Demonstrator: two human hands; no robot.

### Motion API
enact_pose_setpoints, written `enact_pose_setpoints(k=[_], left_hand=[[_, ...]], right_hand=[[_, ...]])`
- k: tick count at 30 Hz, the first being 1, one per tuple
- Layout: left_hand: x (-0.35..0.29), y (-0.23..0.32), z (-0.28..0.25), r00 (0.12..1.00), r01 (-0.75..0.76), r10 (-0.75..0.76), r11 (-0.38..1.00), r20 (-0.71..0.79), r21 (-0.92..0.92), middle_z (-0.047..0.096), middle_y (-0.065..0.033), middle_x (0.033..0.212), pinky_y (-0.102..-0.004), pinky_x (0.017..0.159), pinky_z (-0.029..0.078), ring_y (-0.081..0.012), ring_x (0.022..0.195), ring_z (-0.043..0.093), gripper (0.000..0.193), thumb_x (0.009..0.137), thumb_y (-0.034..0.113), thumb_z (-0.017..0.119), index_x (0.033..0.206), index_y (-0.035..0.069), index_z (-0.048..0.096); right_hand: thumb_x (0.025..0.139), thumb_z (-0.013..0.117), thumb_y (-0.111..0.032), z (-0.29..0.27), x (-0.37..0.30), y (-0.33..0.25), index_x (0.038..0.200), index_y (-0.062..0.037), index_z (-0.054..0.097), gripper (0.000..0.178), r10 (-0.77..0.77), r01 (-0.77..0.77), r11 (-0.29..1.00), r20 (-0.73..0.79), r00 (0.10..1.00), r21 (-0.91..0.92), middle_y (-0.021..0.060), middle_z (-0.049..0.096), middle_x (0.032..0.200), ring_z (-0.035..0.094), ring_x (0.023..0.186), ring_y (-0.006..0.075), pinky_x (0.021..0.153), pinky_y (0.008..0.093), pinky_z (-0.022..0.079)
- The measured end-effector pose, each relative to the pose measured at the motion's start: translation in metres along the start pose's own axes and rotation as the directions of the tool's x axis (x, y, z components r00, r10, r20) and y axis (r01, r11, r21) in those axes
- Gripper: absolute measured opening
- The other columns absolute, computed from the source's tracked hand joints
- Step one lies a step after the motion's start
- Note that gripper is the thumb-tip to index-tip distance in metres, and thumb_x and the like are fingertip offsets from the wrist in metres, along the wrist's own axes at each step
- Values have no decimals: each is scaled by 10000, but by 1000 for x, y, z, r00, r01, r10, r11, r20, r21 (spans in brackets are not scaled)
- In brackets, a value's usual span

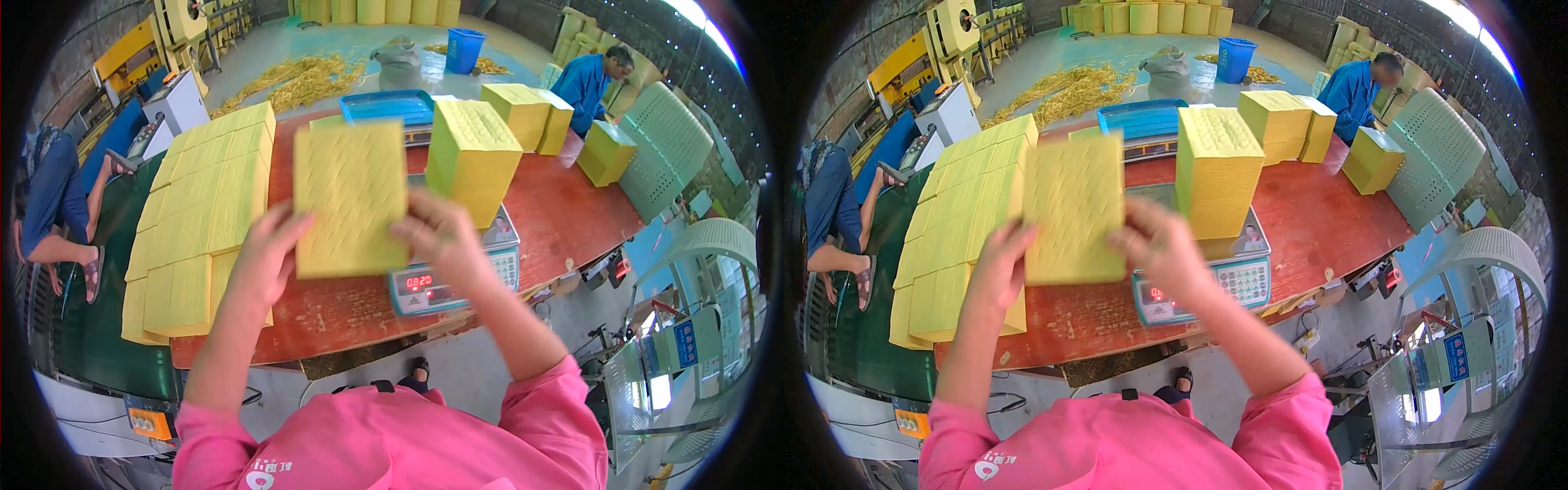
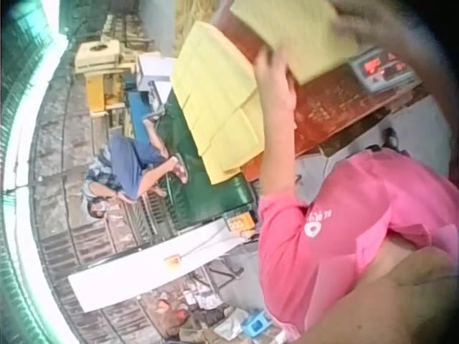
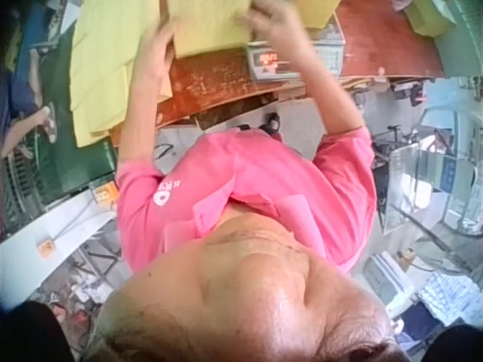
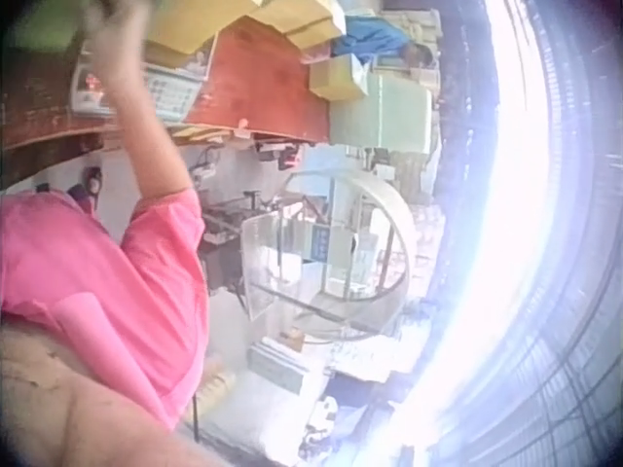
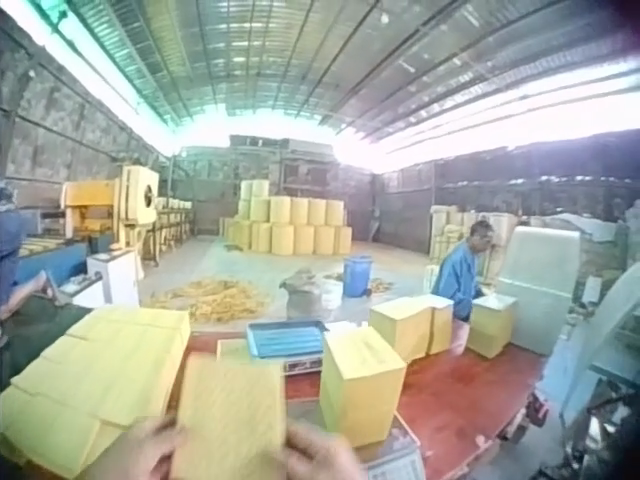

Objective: Weigh and sort yellow paper blocks on a table and conveyor.

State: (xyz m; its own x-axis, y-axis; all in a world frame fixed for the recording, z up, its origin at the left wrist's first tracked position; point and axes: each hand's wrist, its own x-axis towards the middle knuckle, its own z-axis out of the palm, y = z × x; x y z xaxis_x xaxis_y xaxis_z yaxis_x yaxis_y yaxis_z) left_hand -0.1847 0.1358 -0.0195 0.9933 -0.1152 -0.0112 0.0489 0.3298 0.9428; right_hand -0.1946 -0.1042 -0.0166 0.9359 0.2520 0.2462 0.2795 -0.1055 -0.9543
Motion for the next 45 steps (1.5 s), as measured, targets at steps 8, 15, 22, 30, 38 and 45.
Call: enact_pose_setpoints(k=[8, 15, 22, 30, 38, 45], left_hand=[[192, 20, 149, 946, 5, -89, 965, 311, 261, 683, -57, 781, -316, 552, 507, -151, 641, 630, 250, 913, 302, 653, 917, 52, 670], [220, -20, 166, 973, 80, -168, 890, 160, 449, 663, -17, 716, -267, 483, 416, -126, 552, 570, 256, 895, 355, 663, 818, 112, 689], [206, -27, 173, 981, 80, -153, 873, 115, 481, 638, -17, 682, -255, 450, 391, -114, 520, 544, 271, 939, 347, 622, 814, 110, 659], [187, -30, 175, 986, 76, -140, 864, 92, 497, 649, -36, 692, -239, 433, 407, -127, 537, 602, 282, 953, 359, 599, 854, 97, 632], [187, -32, 171, 988, 29, -106, 843, 112, 538, 655, -41, 703, -264, 476, 445, -135, 563, 626, 295, 953, 367, 585, 852, 93, 620], [184, -41, 173, 993, -12, -59, 822, 105, 569, 619, -39, 656, -269, 454, 425, -129, 528, 590, 323, 963, 357, 570, 822, 68, 590]], right_hand=[[899, 679, -153, -191, 85, -23, 1239, 63, 581, 414, 15, 3, 998, -328, 945, 56, 37, 619, 811, 545, 596, 84, 498, 232, 439], [885, 701, -152, -233, 105, 28, 1266, 88, 548, 477, 132, -123, 991, -269, 954, 51, 45, 598, 794, 530, 571, 73, 455, 214, 387], [884, 704, -170, -236, 102, 35, 1257, 64, 568, 461, 114, -131, 990, -266, 957, -50, 34, 625, 789, 526, 585, 74, 494, 222, 391], [889, 702, -152, -232, 96, 46, 1258, 59, 576, 443, 28, -45, 997, -260, 965, -60, 30, 652, 867, 562, 716, 71, 599, 219, 417], [889, 702, -116, -227, 91, 48, 1256, 79, 572, 435, -5, -19, 997, -291, 957, -79, 32, 640, 899, 570, 805, 82, 727, 238, 462], [845, 731, -163, -224, 89, 61, 1154, 51, 644, 385, -67, 9, 987, -359, 931, -161, 56, 669, 806, 605, 713, 97, 641, 266, 506]])
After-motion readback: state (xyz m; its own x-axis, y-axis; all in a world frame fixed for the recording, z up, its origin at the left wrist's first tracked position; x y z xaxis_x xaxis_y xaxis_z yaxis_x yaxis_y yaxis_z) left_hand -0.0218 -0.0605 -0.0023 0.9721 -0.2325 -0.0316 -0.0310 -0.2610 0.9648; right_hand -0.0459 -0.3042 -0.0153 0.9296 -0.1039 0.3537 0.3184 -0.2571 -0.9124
